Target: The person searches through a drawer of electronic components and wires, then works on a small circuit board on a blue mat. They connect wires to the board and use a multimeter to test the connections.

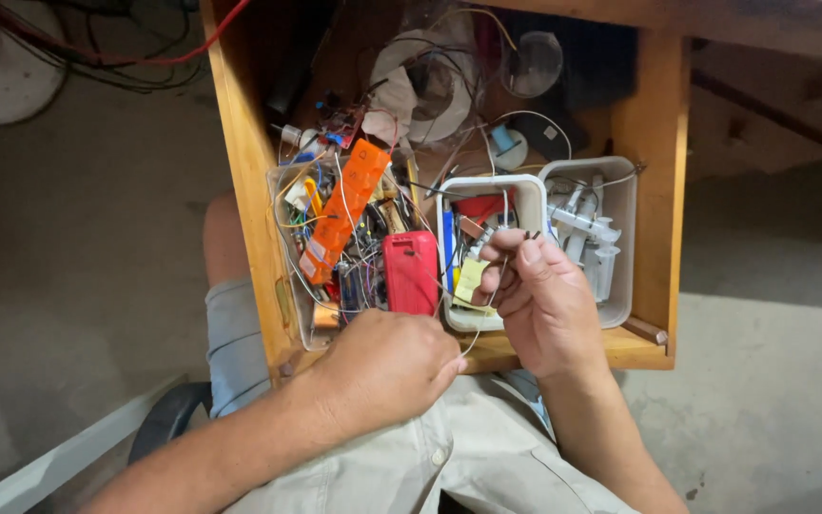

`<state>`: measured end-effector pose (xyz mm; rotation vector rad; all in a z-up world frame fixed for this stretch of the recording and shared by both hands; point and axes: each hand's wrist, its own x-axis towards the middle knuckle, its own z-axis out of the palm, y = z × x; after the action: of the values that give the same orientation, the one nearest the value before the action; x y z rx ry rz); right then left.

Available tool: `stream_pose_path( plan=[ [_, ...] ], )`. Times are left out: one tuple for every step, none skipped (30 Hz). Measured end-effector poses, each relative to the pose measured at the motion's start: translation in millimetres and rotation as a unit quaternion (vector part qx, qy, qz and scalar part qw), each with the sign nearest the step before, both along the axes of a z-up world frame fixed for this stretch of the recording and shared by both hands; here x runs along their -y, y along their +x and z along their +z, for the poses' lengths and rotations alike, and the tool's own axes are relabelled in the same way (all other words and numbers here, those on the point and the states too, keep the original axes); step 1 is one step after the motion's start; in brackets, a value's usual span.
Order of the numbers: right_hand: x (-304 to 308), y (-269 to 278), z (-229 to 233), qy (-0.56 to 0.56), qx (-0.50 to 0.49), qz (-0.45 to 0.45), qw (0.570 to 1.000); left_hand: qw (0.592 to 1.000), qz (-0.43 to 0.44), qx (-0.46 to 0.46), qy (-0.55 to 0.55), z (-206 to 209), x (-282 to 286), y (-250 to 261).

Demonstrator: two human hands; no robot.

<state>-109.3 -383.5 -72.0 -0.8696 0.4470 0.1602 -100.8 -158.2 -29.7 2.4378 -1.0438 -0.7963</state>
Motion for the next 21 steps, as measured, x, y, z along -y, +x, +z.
stream_pose_path(
  plan=[
    [1,-2,1,-0.001,-0.002,-0.002,1.000,1.000,-0.002,-0.002,-0.001,2,-1,1],
    [3,-5,1,0.001,0.010,-0.007,1.000,0.998,-0.032,-0.046,0.023,3,-1,2],
    [4,-5,2,0.003,0.025,-0.011,1.000,0.993,-0.062,-0.089,0.046,4,-2,4],
    [6,-11,-4,0.002,0.025,-0.012,1.000,0.993,-0.062,-0.088,0.046,19,-5,15],
    [7,-16,-10,-0.004,0.046,-0.018,0.999,0.990,-0.003,-0.142,-0.012,34,-9,26],
    [9,-21,-16,-0.010,0.067,-0.024,0.997,0.977,0.056,-0.194,-0.069,50,-13,37],
    [8,-26,-15,-0.010,0.068,-0.024,0.997,0.977,0.057,-0.193,-0.070,37,-13,38],
    [7,-31,-14,-0.046,0.124,-0.008,0.991,0.940,0.173,-0.244,-0.166,24,-14,39],
    [6,-35,-14,-0.081,0.180,0.009,0.980,0.877,0.285,-0.286,-0.258,11,-15,40],
    [5,-38,-9,-0.080,0.182,0.011,0.980,0.877,0.287,-0.284,-0.258,7,-8,47],
    [5,-40,-4,-0.128,0.202,0.043,0.970,0.828,0.317,-0.366,-0.285,2,-2,54],
    [4,-43,0,-0.176,0.221,0.075,0.956,0.769,0.343,-0.443,-0.309,-2,4,60],
    [2,-42,16,-0.173,0.222,0.077,0.956,0.769,0.346,-0.441,-0.308,-11,8,60],
    [1,-42,32,-0.261,0.240,0.147,0.924,0.704,0.368,-0.489,-0.362,-20,13,61],
    [0,-41,47,-0.346,0.255,0.212,0.878,0.633,0.383,-0.532,-0.411,-29,18,62],
    [-3,-41,54,-0.345,0.256,0.212,0.878,0.634,0.384,-0.531,-0.411,-38,17,63],
    [-5,-42,60,-0.385,0.272,0.239,0.849,0.612,0.382,-0.538,-0.436,-48,16,64],
    [-8,-43,65,-0.424,0.288,0.265,0.817,0.589,0.380,-0.543,-0.462,-58,15,65],
    [-8,-46,65,-0.423,0.285,0.266,0.818,0.588,0.382,-0.546,-0.459,-53,12,62],
    [-8,-49,65,-0.420,0.278,0.277,0.818,0.601,0.382,-0.532,-0.459,-48,10,59],
    [-7,-47,65,-0.420,0.277,0.289,0.815,0.614,0.380,-0.514,-0.463,-42,7,62]
  ],
)
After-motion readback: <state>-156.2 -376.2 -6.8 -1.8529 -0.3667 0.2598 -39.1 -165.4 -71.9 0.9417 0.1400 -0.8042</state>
